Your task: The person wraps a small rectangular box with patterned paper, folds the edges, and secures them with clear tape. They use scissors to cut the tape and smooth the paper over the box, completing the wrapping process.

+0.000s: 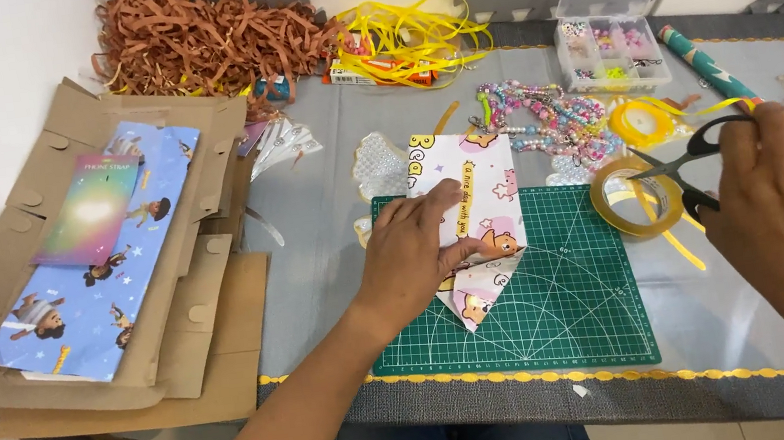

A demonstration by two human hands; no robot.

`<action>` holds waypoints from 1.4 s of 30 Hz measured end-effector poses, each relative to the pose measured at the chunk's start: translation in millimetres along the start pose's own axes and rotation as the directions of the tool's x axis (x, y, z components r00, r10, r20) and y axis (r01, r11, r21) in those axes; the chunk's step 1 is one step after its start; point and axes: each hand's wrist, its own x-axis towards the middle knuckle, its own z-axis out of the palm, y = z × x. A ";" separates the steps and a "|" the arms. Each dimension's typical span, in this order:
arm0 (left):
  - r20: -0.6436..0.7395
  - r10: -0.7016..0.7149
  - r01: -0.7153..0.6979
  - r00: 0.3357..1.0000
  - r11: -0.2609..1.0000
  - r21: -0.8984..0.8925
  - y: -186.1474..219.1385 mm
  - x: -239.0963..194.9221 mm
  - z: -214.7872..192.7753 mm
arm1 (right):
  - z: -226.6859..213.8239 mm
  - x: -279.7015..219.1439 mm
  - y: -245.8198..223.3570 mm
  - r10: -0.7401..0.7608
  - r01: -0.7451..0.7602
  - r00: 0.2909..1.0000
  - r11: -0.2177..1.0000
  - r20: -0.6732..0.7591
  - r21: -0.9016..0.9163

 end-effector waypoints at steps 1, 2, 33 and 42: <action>-0.002 0.000 0.000 1.000 1.000 0.003 0.7 1.0 -3.2 | 7.5 -4.1 -2.9 0.001 -0.001 1.000 1.000 -0.003 0.001; 0.009 -0.015 0.015 1.000 1.000 -0.012 2.1 1.9 -5.5 | 14.6 -10.1 -5.2 0.051 -0.060 0.997 0.980 0.053 0.188; 0.125 0.003 0.012 0.992 0.993 -0.121 -21.5 -0.6 -17.3 | -98.1 21.1 -143.0 -0.447 0.410 0.855 0.273 -0.263 0.870; 0.099 -0.005 0.020 0.995 0.988 -0.153 -23.9 -1.3 -10.6 | -82.5 29.1 -151.6 -0.489 0.688 0.696 0.244 -0.526 0.683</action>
